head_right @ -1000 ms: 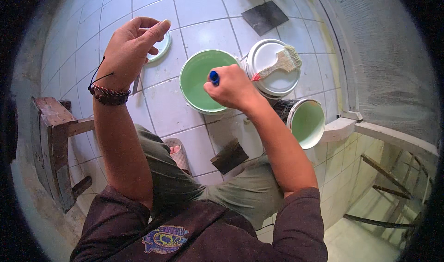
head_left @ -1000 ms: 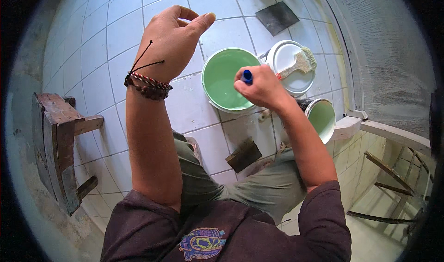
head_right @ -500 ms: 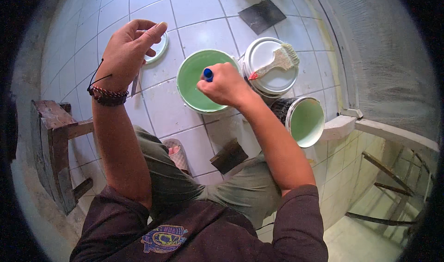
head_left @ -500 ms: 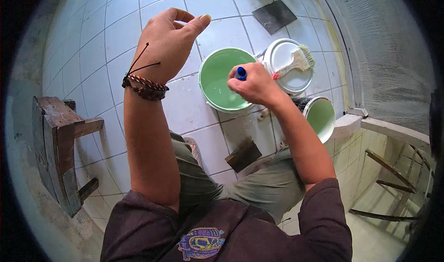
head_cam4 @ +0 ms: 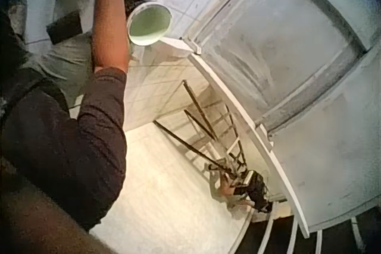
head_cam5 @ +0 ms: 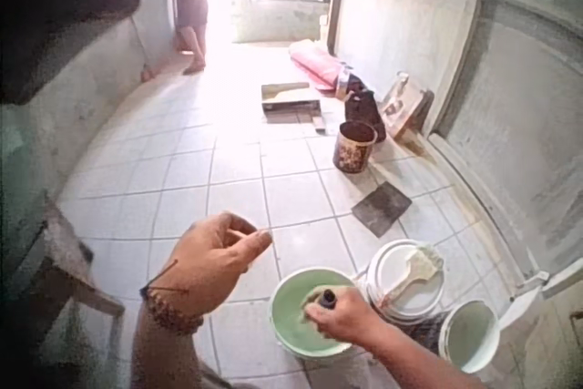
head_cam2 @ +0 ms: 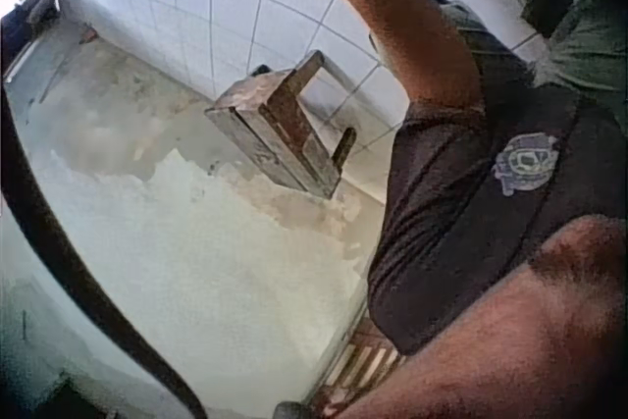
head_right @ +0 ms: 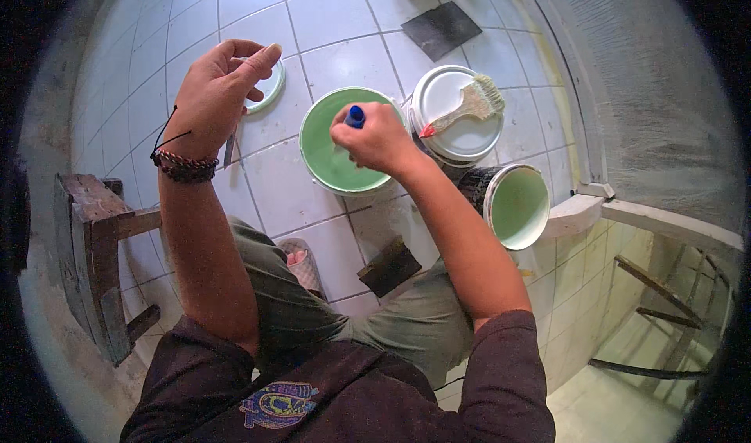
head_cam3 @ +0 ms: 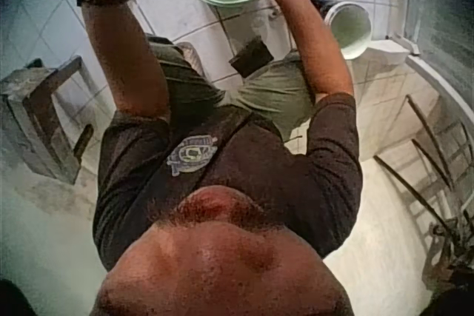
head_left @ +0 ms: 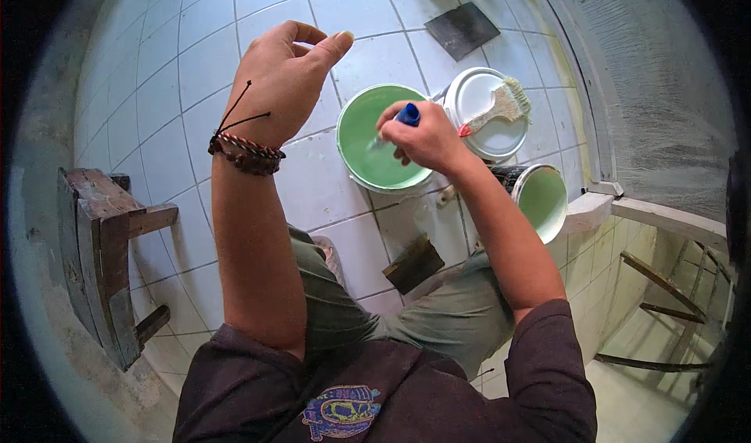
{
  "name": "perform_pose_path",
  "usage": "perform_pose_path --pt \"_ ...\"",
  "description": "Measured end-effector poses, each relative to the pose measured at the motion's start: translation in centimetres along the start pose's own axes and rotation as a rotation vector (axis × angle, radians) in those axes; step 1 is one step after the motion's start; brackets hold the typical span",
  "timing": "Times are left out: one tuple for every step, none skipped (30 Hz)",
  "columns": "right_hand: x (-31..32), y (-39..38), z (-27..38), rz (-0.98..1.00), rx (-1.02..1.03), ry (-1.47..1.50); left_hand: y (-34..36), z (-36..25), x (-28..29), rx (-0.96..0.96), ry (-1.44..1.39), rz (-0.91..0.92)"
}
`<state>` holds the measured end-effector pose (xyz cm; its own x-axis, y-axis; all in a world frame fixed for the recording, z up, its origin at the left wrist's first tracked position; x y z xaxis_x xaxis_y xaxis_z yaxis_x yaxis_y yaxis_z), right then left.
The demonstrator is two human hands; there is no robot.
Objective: The recorder is seen mixing light green paint in several containers.
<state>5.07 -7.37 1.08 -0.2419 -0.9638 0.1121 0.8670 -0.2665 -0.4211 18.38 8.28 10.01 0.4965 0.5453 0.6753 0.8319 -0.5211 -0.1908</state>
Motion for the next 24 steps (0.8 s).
perform_pose_path --pt "0.3 0.6 -0.2 -0.05 0.054 0.006 0.0 -0.2 0.1 0.012 0.0 0.0" --pt "0.5 0.7 -0.4 -0.052 0.059 0.005 0.0 -0.4 0.2 0.024 0.0 -0.001" --pt "1.0 0.7 -0.3 -0.164 0.204 -0.198 0.1 -0.3 0.1 0.019 0.001 -0.005" --pt "1.3 0.9 0.2 -0.273 0.358 -0.395 0.1 -0.1 0.0 0.004 -0.032 -0.03" --pt "1.5 0.9 0.6 -0.265 0.255 -0.555 0.2 0.0 0.0 -0.013 -0.065 -0.057" --pt "1.7 0.9 0.2 -0.266 0.273 -0.548 0.2 0.0 0.2 -0.02 -0.055 -0.072" --pt "1.8 1.0 -1.0 -0.182 0.308 -0.537 0.3 -0.1 0.0 -0.009 -0.061 -0.058" --pt "1.1 0.8 -0.7 -0.094 0.348 -0.523 0.2 -0.1 0.1 0.005 -0.062 -0.05" --pt "0.5 0.3 -0.3 0.005 0.134 -0.281 0.2 0.1 0.2 0.011 -0.06 -0.053" --pt "-0.1 -0.3 0.3 -0.009 -0.001 -0.048 0.3 0.1 0.0 0.01 -0.078 -0.03" --pt "-0.1 -0.2 0.2 -0.038 0.056 -0.023 0.2 -0.1 -0.1 0.028 -0.079 -0.02" --pt "0.2 0.2 -0.1 -0.068 0.113 0.002 0.0 -0.3 -0.1 0.046 -0.079 -0.01" --pt "0.5 0.4 -0.3 -0.072 0.137 0.008 0.0 -0.3 -0.2 0.036 -0.091 -0.003" --pt "1.0 0.6 -0.3 -0.184 0.256 -0.165 -0.1 -0.4 -0.3 0.039 -0.108 0.001" --pt "1.4 0.8 -0.3 -0.3 0.371 -0.338 -0.2 -0.5 -0.2 0.056 -0.091 0.004" --pt "1.8 0.9 -0.6 -0.305 0.384 -0.333 -0.5 -0.9 -0.1 0.08 -0.077 0.011" --pt "2.2 1.1 -0.8 -0.252 0.309 -0.464 -0.5 -0.8 0.0 0.071 -0.071 0.003" --pt "2.3 1.2 -1.2 -0.199 0.23 -0.593 -0.4 -0.4 -0.2 0.073 -0.08 0.003" --pt "1.6 0.8 -0.9 -0.146 0.205 -0.524 -0.3 -0.2 -0.3 0.077 -0.091 0.006" --pt "1.0 0.1 0.0 -0.068 0.229 -0.417 -0.2 -0.2 -0.2 0.073 -0.088 0.004" --pt "0.5 0.2 0.0 -0.05 0.135 -0.257 -0.2 -0.3 -0.2 0.078 -0.084 0.0" --pt "0.4 0.0 -0.1 -0.035 0.036 -0.097 -0.2 -0.4 -0.3 0.083 -0.081 0.003" --pt "0.6 0.3 -0.5 -0.04 0.034 -0.095 -0.3 -0.6 -0.4 0.08 -0.079 0.008" --pt "1.0 0.8 -1.1 -0.094 0.171 -0.076 -0.4 -0.8 -0.4 0.072 -0.083 0.011"
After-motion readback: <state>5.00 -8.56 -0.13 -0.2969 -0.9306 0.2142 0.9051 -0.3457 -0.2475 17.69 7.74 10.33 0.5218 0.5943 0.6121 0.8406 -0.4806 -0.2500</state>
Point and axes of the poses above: each hand's wrist, its own y-axis towards the middle knuckle, its own x-axis out of the back of the hand, z = x × y, the point moved 1 cm from there along y, towards the middle knuckle, and after that the axes turned 11 degrees about y, right-handed, at the moved point
